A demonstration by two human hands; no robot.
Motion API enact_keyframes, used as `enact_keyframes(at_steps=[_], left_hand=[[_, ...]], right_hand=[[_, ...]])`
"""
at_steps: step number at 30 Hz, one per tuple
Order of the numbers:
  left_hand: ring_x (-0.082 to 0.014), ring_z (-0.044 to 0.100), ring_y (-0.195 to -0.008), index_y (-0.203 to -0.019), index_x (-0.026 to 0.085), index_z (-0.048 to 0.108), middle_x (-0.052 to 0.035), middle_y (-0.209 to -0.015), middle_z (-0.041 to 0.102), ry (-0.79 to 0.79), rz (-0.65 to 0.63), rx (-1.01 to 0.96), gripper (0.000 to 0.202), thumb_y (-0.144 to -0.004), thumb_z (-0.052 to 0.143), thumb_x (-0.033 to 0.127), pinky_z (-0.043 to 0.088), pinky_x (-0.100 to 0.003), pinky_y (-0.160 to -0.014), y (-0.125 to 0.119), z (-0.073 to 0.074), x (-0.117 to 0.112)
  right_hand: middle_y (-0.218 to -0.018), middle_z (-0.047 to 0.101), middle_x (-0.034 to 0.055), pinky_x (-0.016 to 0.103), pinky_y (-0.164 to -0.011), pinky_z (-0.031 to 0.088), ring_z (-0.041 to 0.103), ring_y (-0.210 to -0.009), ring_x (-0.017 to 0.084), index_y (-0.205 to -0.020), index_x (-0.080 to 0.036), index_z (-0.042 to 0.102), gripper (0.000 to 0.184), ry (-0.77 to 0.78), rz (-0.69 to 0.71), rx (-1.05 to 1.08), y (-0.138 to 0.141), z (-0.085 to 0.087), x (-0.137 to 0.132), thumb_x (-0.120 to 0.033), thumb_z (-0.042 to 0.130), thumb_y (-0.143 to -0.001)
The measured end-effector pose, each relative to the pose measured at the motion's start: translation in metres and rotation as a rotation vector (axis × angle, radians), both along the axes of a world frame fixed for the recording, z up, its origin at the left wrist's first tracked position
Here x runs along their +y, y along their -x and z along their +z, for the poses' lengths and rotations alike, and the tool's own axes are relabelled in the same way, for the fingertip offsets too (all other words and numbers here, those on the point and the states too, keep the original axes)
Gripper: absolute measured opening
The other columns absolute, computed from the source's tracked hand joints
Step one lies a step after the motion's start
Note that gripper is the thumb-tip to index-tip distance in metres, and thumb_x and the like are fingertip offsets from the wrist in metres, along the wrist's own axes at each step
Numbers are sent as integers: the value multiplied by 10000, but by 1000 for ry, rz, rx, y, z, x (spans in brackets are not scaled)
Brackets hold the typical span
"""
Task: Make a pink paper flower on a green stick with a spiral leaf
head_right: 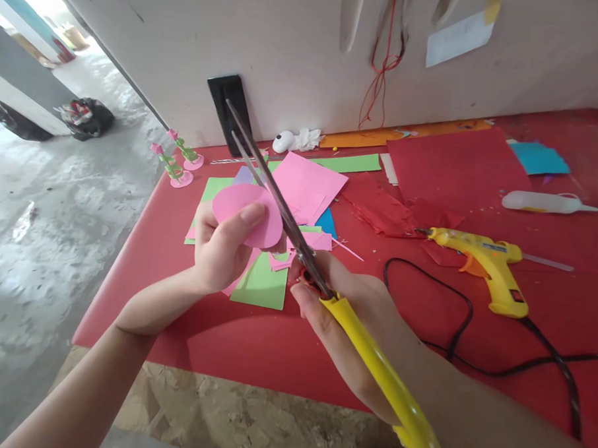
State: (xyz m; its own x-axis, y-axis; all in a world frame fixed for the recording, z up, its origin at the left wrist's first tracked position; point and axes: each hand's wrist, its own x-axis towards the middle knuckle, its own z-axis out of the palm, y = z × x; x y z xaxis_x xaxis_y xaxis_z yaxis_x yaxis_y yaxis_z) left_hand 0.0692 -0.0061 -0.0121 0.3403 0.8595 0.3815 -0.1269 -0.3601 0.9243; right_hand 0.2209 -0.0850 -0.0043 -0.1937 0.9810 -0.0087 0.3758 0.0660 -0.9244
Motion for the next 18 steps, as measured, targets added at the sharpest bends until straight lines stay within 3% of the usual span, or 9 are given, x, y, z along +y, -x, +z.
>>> enact_keyframes(at_steps=[6,12,18], left_hand=[[-81,390,-468,-476,179,407,20,-484,398,-41,-21,-49,497,-886,522,436,350,-243,-473,0,1,-1],[-98,418,-480,-461,189,399,4,-487,434,-47,25,52,534,-866,485,525,382,-258,-493,0,2,-2],[-93,434,-502,-484,183,439,12,-517,449,-59,-19,28,483,-889,501,440,399,-249,-507,1,6,-2]], right_hand=[[-561,463,-36,295,-433,352,421,-453,126,-792,-248,503,353,17,-22,-42,0,1,-2,-535,356,-936],[-491,475,-52,254,-368,349,418,-362,97,-770,-239,512,337,-78,-18,-74,1,-1,0,-515,393,-922],[-466,486,-55,234,-378,368,445,-374,92,-826,-228,527,286,-122,-70,40,-5,2,5,-476,428,-928]])
